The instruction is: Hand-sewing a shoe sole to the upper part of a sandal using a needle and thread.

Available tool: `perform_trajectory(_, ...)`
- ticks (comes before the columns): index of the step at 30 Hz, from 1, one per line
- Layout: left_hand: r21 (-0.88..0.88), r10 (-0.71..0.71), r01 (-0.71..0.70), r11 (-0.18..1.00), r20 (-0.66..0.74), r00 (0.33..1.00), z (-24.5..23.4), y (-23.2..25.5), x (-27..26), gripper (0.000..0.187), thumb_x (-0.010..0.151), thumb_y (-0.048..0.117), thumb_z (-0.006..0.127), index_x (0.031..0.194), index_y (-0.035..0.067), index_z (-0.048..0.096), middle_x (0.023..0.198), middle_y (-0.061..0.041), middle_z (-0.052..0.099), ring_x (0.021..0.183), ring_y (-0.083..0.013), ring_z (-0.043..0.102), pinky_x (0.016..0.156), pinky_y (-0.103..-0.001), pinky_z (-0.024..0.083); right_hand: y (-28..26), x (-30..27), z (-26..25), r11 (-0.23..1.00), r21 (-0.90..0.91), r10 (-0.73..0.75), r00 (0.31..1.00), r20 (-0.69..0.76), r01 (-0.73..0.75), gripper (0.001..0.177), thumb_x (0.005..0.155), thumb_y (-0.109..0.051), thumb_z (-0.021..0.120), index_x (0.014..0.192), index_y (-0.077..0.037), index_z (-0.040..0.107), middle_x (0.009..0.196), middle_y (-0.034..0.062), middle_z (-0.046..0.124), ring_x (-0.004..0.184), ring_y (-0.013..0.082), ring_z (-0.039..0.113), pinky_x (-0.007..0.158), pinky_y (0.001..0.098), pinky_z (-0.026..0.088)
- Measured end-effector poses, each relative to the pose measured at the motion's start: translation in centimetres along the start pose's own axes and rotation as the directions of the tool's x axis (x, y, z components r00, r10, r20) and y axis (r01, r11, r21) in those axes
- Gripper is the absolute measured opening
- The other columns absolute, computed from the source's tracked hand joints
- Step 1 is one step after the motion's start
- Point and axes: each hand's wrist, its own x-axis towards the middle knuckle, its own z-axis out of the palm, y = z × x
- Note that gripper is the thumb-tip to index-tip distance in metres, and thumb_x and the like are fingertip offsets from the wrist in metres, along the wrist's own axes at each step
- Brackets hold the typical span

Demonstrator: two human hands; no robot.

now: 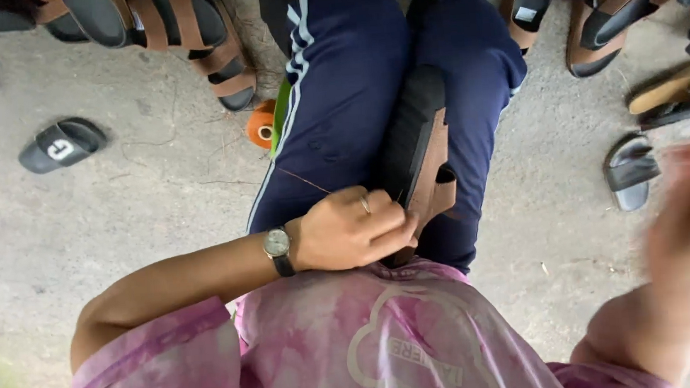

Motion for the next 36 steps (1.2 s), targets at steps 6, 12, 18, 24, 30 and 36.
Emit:
perform_trajectory(6,0.052,-0.479,0.501,0.864,0.392,0.785,-0.3,0.2,0.8,0.049,0.095,0.057,0.058,0.092,0.008,0.061,0.087,-0.008,0.054,0.075,-0.0271,0.059,0.053,-0.037,0.048,-12.3,5.4,-3.1,0.676,0.702,-0.406,0.908,0.102,0.223,0.076,0.093,-0.038,0.077,0.153,-0.011,0.040,0.132,0.0146,0.053,0.070,0.0158,0.061,0.049,0.0337,0.056)
perform_trajectory(12,-0.791,-0.457,0.572,0.218,0.435,0.776,-3.3,-2.8,4.3,0.030,0.107,0.031,0.049,0.106,0.013,0.074,0.109,-0.002,0.048,0.105,-0.0144,0.049,0.093,-0.029,0.043,-12.6,3.4,-2.1,0.341,0.938,-0.330,0.942,0.060,0.060,0.031,0.093,0.001,0.069,0.123,-0.003,0.064,0.069,-0.0013,0.066,0.050,0.0075,0.054,0.052,0.0254,0.051)
perform_trajectory(18,-0.908,-0.567,0.410,-0.089,0.385,0.728,-1.5,-7.7,9.1,0.046,0.100,0.050,0.048,0.082,0.009,0.061,0.072,0.001,0.045,0.062,-0.0091,0.040,0.056,-0.023,0.035,-14.0,5.5,-0.7,0.183,0.980,-0.335,0.942,-0.019,0.085,0.026,0.090,0.010,0.063,0.112,0.000,0.069,0.064,-0.0048,0.057,0.049,0.0061,0.051,0.051,0.0240,0.049)
perform_trajectory(24,-0.756,-0.641,0.493,0.431,0.128,0.757,-4.0,-11.1,7.5,0.033,0.105,0.020,0.054,0.077,0.003,0.049,0.080,-0.009,0.050,0.072,-0.0214,0.046,0.066,-0.034,0.040,-12.9,6.2,-1.5,0.457,0.852,-0.424,0.905,-0.045,0.256,0.034,0.098,-0.013,0.066,0.130,-0.008,0.059,0.092,0.0038,0.064,0.068,0.0173,0.062,0.061,0.0326,0.054)
perform_trajectory(30,-0.167,-0.397,0.429,0.888,0.194,0.897,-4.7,-5.4,4.5,0.023,0.088,0.000,0.067,0.109,-0.002,0.058,0.117,-0.019,0.060,0.108,-0.0348,0.059,0.097,-0.045,0.046,-13.6,7.1,-3.0,0.661,0.673,-0.364,0.926,-0.100,0.332,0.042,0.096,0.008,0.065,0.129,-0.016,0.071,0.098,0.0049,0.057,0.060,0.0165,0.051,0.052,0.0321,0.048)
perform_trajectory(36,-0.276,-0.315,0.351,0.895,0.167,0.934,-0.6,-3.5,1.8,0.048,0.087,0.026,0.079,0.121,-0.001,0.058,0.113,-0.016,0.060,0.107,-0.0326,0.066,0.089,-0.038,0.059,-13.6,8.2,-4.4,0.739,0.524,-0.455,0.887,-0.077,0.424,0.042,0.093,-0.004,0.055,0.131,-0.014,0.071,0.087,0.0067,0.058,0.063,0.0174,0.057,0.052,0.0288,0.055)
